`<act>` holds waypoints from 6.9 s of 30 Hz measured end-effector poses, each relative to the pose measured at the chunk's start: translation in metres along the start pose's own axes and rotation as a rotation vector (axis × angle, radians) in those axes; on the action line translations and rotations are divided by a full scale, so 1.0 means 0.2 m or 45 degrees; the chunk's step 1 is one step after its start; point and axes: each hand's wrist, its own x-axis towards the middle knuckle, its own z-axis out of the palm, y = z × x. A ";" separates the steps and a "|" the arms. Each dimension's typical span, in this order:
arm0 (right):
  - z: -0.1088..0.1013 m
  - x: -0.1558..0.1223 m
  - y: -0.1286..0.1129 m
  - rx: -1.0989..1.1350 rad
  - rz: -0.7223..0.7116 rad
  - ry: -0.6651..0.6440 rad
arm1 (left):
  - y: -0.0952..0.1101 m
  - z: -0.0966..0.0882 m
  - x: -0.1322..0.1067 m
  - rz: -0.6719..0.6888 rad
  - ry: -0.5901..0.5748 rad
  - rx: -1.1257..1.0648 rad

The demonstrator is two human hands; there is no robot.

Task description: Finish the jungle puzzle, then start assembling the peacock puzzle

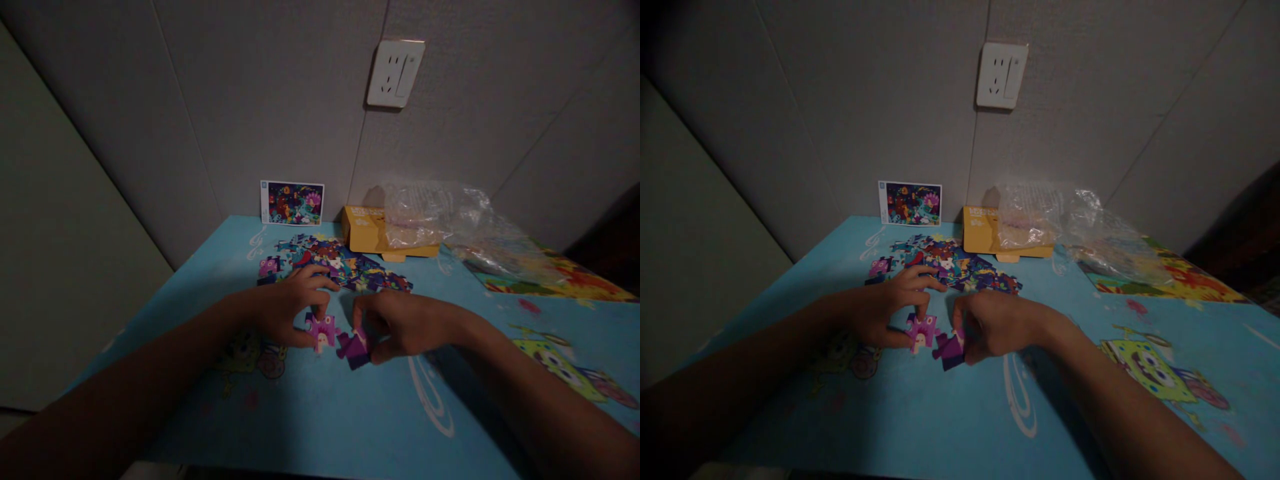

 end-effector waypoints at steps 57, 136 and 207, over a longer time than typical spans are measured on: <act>0.03 0.08 0.02 0.662 0.235 0.334 | -0.01 0.01 0.00 -0.022 0.011 0.038; 0.08 0.13 -0.01 0.964 0.027 0.458 | 0.00 0.03 0.05 -0.017 0.251 0.109; 0.11 0.18 0.09 1.026 -0.165 0.694 | 0.01 -0.01 0.01 -0.073 -0.065 0.045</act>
